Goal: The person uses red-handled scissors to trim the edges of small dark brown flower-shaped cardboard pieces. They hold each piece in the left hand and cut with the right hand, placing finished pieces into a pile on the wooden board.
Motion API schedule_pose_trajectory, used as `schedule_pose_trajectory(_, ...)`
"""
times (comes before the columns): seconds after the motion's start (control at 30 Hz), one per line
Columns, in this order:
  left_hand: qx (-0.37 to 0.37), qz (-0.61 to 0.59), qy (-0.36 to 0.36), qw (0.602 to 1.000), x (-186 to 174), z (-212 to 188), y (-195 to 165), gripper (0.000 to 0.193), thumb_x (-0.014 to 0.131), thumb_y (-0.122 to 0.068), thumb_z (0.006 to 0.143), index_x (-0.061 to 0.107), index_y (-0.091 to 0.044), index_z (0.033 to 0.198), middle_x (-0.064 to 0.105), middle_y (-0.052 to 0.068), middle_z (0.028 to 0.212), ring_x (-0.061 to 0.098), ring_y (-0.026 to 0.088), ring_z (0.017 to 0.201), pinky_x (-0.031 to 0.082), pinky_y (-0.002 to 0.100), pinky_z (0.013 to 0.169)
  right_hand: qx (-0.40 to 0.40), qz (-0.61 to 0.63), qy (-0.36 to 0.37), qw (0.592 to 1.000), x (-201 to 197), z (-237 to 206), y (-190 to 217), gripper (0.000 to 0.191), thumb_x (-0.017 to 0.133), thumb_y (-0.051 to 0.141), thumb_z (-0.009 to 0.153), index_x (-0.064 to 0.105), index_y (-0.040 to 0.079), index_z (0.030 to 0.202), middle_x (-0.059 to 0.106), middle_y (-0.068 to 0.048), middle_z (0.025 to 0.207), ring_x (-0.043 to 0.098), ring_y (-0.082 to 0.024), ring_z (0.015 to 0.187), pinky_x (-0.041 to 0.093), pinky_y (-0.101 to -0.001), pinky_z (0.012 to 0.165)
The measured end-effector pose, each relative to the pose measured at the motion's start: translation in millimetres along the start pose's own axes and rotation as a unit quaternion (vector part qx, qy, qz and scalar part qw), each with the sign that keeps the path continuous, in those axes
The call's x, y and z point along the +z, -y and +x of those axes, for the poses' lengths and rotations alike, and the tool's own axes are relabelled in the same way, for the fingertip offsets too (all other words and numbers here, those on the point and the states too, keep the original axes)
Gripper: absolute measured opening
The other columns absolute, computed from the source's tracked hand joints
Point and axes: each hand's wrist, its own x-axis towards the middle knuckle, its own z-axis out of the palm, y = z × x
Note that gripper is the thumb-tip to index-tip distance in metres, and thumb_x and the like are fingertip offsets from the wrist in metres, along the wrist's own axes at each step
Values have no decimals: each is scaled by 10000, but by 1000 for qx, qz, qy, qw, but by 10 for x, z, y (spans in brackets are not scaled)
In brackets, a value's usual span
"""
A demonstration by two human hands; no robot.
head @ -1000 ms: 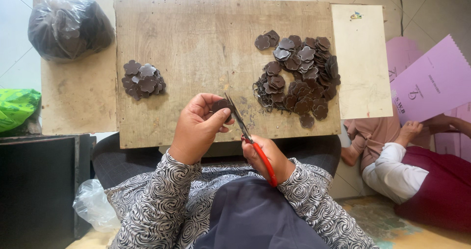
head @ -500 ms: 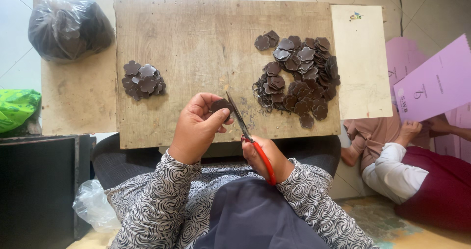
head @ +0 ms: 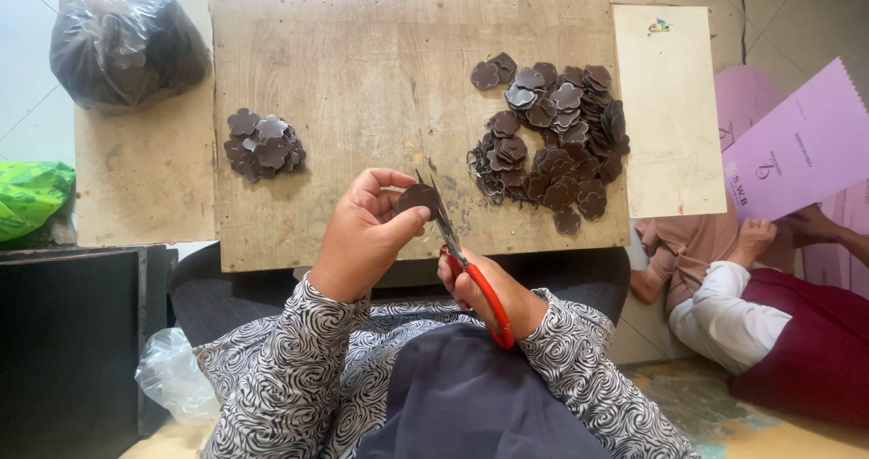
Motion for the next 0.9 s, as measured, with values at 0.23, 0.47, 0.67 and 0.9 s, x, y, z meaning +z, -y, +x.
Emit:
schedule_pose_trajectory(0.23,-12,59,-20,998,31,-27,-46,381,734,-11,861,533,-12,1185,715,48,886,667,73,755,534,200,650,-8,-35,-5,999,-5,12,18,719,443,776,950,513,65,1026,458,21,787,432,-80,706,419,-237,632)
schedule_pose_trajectory(0.47,-9,67,-21,998,50,-23,-77,372,730,-14,866,529,-18,1179,712,41,881,652,61,749,524,193,641,1,-24,-5,1000,-15,9,24,727,446,781,939,519,65,1045,466,20,786,433,-76,700,415,-233,631)
schedule_pose_trajectory(0.67,-9,56,-18,998,60,-25,-66,377,727,-8,866,525,-15,1184,707,43,880,639,61,744,511,195,629,1,12,5,1000,-22,3,-26,728,483,776,932,513,62,1066,458,21,806,421,-77,712,403,-235,635)
schedule_pose_trajectory(0.9,27,16,-17,999,58,16,28,368,718,-7,892,514,-3,1199,708,45,975,666,74,858,553,199,732,-12,1,-29,1000,-2,33,-136,707,472,755,952,524,58,1055,473,14,823,430,-80,702,411,-238,628)
